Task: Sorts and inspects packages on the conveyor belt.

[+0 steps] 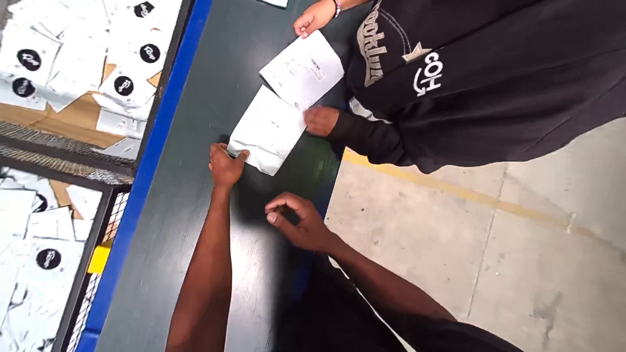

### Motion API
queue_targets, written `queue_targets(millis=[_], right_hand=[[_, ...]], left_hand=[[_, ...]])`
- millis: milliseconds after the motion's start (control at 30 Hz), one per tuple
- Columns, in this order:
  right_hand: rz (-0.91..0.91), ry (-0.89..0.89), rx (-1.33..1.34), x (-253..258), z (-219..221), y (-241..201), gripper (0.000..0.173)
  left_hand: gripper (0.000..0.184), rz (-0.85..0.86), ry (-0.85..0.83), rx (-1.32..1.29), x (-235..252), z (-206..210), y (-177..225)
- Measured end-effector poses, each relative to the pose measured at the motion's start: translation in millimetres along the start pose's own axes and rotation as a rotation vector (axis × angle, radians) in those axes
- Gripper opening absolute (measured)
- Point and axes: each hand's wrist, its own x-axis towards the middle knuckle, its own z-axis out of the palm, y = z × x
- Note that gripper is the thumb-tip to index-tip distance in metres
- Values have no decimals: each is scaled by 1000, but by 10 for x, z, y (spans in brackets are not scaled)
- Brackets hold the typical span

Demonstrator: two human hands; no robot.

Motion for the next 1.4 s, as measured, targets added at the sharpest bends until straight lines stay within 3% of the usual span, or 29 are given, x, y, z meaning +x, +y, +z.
queue_targets(millis=[133,300,367,433,500,567,633,700,767,833,933,1033,1133,1200,1300,1400], right_hand=[[0,22,-22,80,-18,5,20],[61,-26,-92,313,-23,194,22],[62,-51,-146,433,-29,272,21],[26,-82,-284,745,-20,339,22],[-9,-58,-484,1329,-13,412,27],[21,-19,-737,2178,-28,514,37],[52,52,-956,2961,27,703,40],[130,128,-1080,3375,139,948,44],[170,140,-1184,3445,311,1059,35],[101,93,-1277,3172,567,1077,29],[-132,-19,-1329,2600,868,1155,28],[-266,-115,-1232,1916,1135,1140,22],[-187,-291,-958,1145,1395,1010,22],[-119,-312,-720,817,1513,1016,21],[-1,-315,-332,694,1578,1021,19],[123,-493,-61,785,1461,837,21]], left_hand=[[64,53,-27,-540,-115,-499,-414],[64,52,-41,-560,-616,-1652,-763],[64,-43,171,-626,-915,-2219,-1199],[70,-228,540,-654,-1260,-2701,-1891],[100,-437,763,-474,-1638,-2940,-2525],[102,-452,782,-360,-1861,-2755,-2639],[81,-366,683,-399,-1940,-2283,-2441],[64,-315,553,-565,-1923,-1744,-2158],[49,-288,445,-777,-1769,-1238,-1813],[40,-288,342,-960,-1600,-857,-1480],[44,-288,210,-1151,-1245,-523,-1061],[56,-346,224,-987,-848,-508,-812],[75,-406,319,-507,-632,-594,-858],[82,-416,321,-213,-637,-615,-977],[68,-418,201,-154,-731,-720,-1209],[48,-383,109,-244,-999,-1074,-1502]])
